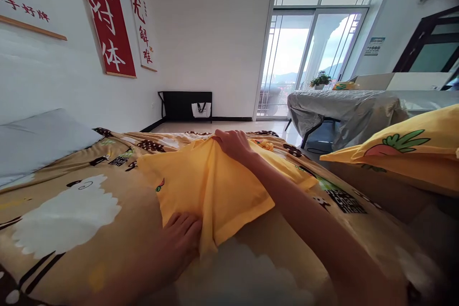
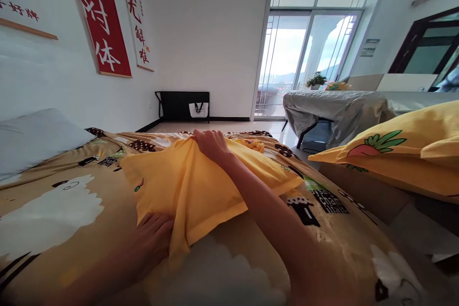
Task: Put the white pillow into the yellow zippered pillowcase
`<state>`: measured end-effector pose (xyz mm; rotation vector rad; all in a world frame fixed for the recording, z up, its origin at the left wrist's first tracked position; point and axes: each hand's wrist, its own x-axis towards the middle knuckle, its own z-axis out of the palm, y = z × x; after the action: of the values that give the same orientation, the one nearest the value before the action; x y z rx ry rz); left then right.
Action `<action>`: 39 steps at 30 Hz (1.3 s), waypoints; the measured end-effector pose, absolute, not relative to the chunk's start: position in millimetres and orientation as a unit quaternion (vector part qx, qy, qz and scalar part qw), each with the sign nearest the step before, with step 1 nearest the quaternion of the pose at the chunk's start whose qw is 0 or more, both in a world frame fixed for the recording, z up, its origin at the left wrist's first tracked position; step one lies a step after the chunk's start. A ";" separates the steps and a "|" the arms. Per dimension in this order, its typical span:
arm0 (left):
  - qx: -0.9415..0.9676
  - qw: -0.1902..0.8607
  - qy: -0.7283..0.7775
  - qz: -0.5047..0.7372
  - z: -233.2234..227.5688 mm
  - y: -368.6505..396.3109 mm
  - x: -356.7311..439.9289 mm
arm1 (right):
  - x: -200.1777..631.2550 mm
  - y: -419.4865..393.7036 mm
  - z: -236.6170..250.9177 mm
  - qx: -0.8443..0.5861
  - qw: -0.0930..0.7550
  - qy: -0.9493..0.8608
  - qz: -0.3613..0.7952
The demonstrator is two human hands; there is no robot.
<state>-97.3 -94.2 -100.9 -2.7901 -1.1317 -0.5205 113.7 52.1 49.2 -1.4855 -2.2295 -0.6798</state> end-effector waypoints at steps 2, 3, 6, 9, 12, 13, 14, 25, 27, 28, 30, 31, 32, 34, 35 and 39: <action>-0.897 0.070 -0.406 -0.159 -119.8 -83.6 -97.8 | 112.2 51.2 48.0 -0.524 0.181 -0.796 -0.243; -0.893 0.074 -0.419 -0.150 -125.4 -79.3 -99.2 | 111.4 51.1 47.3 -0.523 0.176 -0.798 -0.243; -0.894 0.026 -0.430 -0.124 -121.1 -74.4 -105.7 | 108.5 52.3 44.6 -0.518 0.161 -0.804 -0.244; -0.902 -0.068 -0.413 -0.109 -91.9 -81.6 -109.9 | 104.1 55.2 39.6 -0.501 0.144 -0.818 -0.244; -0.895 -0.153 -0.410 -0.089 -61.8 -93.8 -111.7 | 97.8 58.5 32.3 -0.485 0.124 -0.832 -0.239; -0.890 -0.171 -0.414 -0.088 -55.5 -97.6 -113.2 | 95.7 59.6 29.6 -0.483 0.117 -0.835 -0.237; -0.884 -0.184 -0.419 -0.092 -51.4 -101.0 -115.5 | 93.7 60.7 27.0 -0.484 0.108 -0.836 -0.234; -0.807 -0.203 -0.520 -0.191 -65.5 -104.9 -137.4 | 88.6 67.7 20.5 -0.487 0.097 -0.840 -0.220; -0.810 -0.193 -0.518 -0.197 -71.9 -100.7 -136.9 | 89.2 66.8 19.8 -0.481 0.095 -0.842 -0.225; -0.815 -0.185 -0.512 -0.201 -75.5 -99.1 -136.7 | 89.3 66.2 19.2 -0.478 0.093 -0.844 -0.227; -0.827 -0.164 -0.499 -0.201 -81.7 -97.5 -136.3 | 89.3 65.0 17.9 -0.475 0.090 -0.845 -0.227; -0.835 -0.148 -0.490 -0.201 -83.5 -97.9 -135.7 | 89.2 64.5 17.5 -0.476 0.088 -0.845 -0.226; -0.844 -0.126 -0.481 -0.200 -84.2 -99.0 -134.7 | 88.9 64.1 17.2 -0.478 0.089 -0.845 -0.224; -0.867 -0.081 -0.453 -0.191 -82.1 -103.0 -131.3 | 88.1 63.6 17.3 -0.478 0.093 -0.845 -0.221; -0.880 -0.065 -0.434 -0.184 -79.8 -105.6 -129.1 | 87.6 63.3 17.5 -0.476 0.097 -0.846 -0.220; -0.916 -0.071 -0.362 -0.155 -70.3 -114.8 -121.5 | 86.1 61.4 18.7 -0.467 0.108 -0.852 -0.213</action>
<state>-121.5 -114.8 -70.3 -3.0176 -1.1911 -0.5117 86.1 61.4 18.7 -1.3738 -2.5059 -0.6255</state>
